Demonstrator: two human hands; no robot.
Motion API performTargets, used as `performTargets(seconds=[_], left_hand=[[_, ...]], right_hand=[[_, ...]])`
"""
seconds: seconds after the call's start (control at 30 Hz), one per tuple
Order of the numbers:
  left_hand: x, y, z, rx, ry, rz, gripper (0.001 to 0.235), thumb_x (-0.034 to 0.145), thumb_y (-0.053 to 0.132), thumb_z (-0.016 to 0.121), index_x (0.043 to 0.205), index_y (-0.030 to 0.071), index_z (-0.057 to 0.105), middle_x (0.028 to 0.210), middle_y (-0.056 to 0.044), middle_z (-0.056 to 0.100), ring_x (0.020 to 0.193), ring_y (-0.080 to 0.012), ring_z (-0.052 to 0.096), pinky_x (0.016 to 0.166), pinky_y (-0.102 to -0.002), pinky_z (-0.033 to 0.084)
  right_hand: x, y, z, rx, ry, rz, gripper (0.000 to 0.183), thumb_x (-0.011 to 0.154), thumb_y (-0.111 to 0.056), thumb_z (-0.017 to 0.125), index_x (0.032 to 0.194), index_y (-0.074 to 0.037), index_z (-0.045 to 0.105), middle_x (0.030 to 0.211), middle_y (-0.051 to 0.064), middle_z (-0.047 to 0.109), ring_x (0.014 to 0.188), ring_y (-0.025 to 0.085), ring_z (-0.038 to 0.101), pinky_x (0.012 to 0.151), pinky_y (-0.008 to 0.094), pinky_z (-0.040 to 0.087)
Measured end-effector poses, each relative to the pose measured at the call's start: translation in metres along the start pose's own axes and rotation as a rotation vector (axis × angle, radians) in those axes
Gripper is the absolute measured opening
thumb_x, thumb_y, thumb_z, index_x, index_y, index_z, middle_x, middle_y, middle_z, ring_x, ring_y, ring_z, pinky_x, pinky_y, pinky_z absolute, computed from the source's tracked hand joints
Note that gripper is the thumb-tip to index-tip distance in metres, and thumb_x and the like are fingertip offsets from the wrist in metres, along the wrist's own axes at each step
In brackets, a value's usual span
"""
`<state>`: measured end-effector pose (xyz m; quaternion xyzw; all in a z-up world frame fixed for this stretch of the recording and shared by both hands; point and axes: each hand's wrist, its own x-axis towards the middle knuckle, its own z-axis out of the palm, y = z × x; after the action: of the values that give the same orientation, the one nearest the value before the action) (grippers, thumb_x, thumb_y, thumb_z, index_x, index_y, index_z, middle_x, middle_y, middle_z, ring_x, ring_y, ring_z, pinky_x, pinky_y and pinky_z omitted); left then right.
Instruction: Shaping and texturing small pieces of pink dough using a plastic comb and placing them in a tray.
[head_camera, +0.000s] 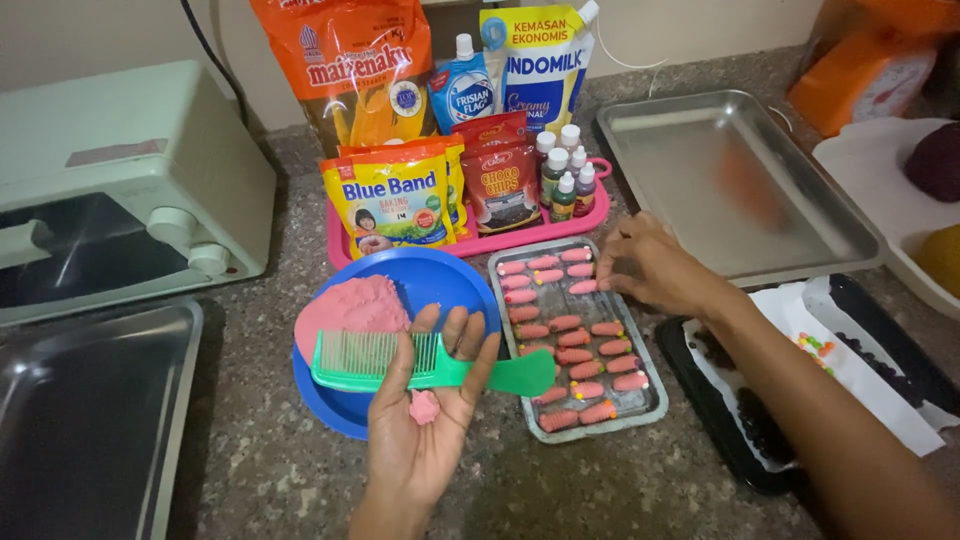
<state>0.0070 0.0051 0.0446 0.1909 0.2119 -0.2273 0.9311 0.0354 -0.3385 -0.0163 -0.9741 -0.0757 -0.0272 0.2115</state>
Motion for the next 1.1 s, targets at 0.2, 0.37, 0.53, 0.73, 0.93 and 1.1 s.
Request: performTargets(seconds=[0.2,0.37,0.53,0.73,0.93,1.1], left_hand=[[0.006,0.000,-0.009,-0.023,-0.047,-0.002,0.045,0.106,0.030,0.039,0.138,0.001,0.050,0.140,-0.025,0.055,0.139,-0.0430,0.051,0.121,-0.060,0.041],[0.001,0.000,-0.003,-0.007,-0.027,-0.001,0.047,0.107,0.031,0.036,0.140,0.000,0.049,0.142,-0.024,0.053,0.140,-0.0430,0.050,0.121,-0.059,0.041],[-0.001,0.001,0.000,-0.008,-0.013,-0.004,0.047,0.107,0.031,0.036,0.140,0.001,0.049,0.141,-0.025,0.053,0.140,-0.0427,0.050,0.122,-0.059,0.040],[-0.002,0.001,0.000,-0.002,-0.035,-0.001,0.046,0.107,0.031,0.036,0.140,0.001,0.049,0.143,-0.025,0.053,0.141,-0.0435,0.049,0.121,-0.059,0.040],[-0.006,0.002,0.006,-0.006,0.023,-0.005,0.047,0.106,0.031,0.036,0.140,0.000,0.048,0.143,-0.026,0.053,0.140,-0.0437,0.050,0.121,-0.060,0.041],[-0.002,0.002,0.000,-0.013,-0.026,-0.002,0.046,0.107,0.030,0.037,0.139,0.000,0.049,0.139,-0.024,0.053,0.138,-0.0424,0.050,0.122,-0.060,0.040]], right_hand=[[0.004,0.004,0.001,-0.042,-0.022,0.032,0.012,0.083,-0.033,0.083,0.094,-0.031,0.081,0.109,-0.005,0.059,0.112,0.020,0.048,0.102,0.043,0.030],[0.006,0.007,0.000,-0.049,-0.009,0.002,0.009,0.081,-0.031,0.085,0.090,-0.031,0.083,0.100,-0.006,0.056,0.105,0.019,0.048,0.096,0.040,0.031],[0.011,0.013,0.003,-0.045,-0.010,0.004,0.007,0.080,-0.034,0.086,0.082,-0.030,0.081,0.103,-0.007,0.050,0.105,0.018,0.043,0.098,0.042,0.031],[0.007,0.005,-0.005,-0.044,0.014,-0.062,0.006,0.079,-0.030,0.088,0.082,-0.031,0.082,0.097,-0.008,0.055,0.108,0.018,0.048,0.100,0.044,0.028],[0.008,-0.006,-0.018,0.037,0.063,-0.095,0.010,0.083,-0.035,0.081,0.093,-0.031,0.083,0.101,-0.007,0.067,0.104,0.016,0.059,0.099,0.039,0.033],[0.011,-0.012,-0.013,0.003,0.058,-0.134,0.007,0.086,-0.030,0.078,0.086,-0.024,0.082,0.094,-0.010,0.075,0.095,0.016,0.058,0.095,0.039,0.034]])
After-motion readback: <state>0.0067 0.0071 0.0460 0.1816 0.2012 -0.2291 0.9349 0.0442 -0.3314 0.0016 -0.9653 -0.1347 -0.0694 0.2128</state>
